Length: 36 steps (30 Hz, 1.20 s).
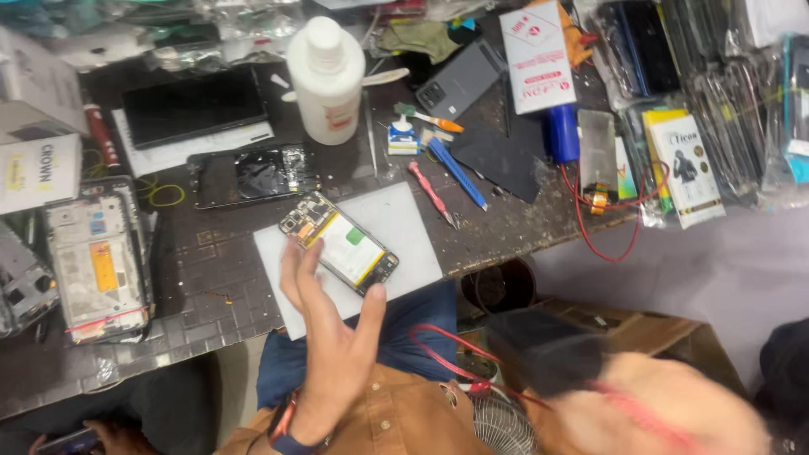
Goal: The person handles a disassembled smartphone, connects a charger to test it, then picks up a white smartphone and uses a prying tool and a plastic card to separate the back cover. The person works at a cluttered repair bench with various tools and parts visible.
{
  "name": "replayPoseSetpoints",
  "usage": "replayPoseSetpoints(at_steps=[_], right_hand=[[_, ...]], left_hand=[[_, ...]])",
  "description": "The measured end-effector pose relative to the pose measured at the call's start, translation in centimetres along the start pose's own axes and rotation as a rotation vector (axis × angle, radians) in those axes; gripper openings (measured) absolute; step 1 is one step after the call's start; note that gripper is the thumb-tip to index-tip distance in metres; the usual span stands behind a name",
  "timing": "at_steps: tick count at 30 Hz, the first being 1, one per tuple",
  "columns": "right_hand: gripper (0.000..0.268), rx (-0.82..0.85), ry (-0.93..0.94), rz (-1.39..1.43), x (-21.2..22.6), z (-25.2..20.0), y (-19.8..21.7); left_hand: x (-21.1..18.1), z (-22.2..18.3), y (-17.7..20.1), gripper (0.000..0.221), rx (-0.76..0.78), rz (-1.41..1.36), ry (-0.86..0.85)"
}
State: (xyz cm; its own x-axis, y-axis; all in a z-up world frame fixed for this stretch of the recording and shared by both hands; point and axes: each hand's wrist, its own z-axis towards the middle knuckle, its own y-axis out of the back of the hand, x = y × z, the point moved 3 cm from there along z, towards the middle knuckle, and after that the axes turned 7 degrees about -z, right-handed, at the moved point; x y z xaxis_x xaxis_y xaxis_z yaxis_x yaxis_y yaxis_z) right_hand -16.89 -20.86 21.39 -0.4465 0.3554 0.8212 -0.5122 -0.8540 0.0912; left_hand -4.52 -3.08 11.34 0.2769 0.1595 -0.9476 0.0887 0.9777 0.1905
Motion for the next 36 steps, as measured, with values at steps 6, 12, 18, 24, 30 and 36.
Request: replayPoseSetpoints(at_steps=[6, 12, 18, 24, 30, 36], right_hand=[[0.045, 0.303, -0.161, 0.133, -2.1, -2.8, 0.0], [0.058, 0.598, -0.533, 0.156, -3.6, -6.8, 2.9], [0.076, 0.157, -0.793, 0.215, -3.9, -12.6, 2.8], [0.092, -0.268, -0.856, 0.259, -3.6, -17.4, 4.0], [0.068, -0.671, -0.722, 0.491, -2.5, -21.2, 5.7], [0.049, -1.193, -0.357, 0.113, 1.3, -21.1, 8.7]], left_hand=[[-1.2, -2.3, -3.3, 0.062, 0.674, -0.944, 0.644], [-0.8, -3.2, -7.1, 0.047, 0.640, -1.125, 0.805], [-3.0, -4.2, -9.9, 0.042, 0.863, -0.721, 0.298], [-6.2, -4.5, -12.9, 0.035, 1.212, -0.639, 0.046], [-8.3, -6.3, -14.7, 0.063, 1.339, -0.466, -0.279], [-6.4, -13.9, -16.2, 0.037, 2.192, -0.488, 0.159]])
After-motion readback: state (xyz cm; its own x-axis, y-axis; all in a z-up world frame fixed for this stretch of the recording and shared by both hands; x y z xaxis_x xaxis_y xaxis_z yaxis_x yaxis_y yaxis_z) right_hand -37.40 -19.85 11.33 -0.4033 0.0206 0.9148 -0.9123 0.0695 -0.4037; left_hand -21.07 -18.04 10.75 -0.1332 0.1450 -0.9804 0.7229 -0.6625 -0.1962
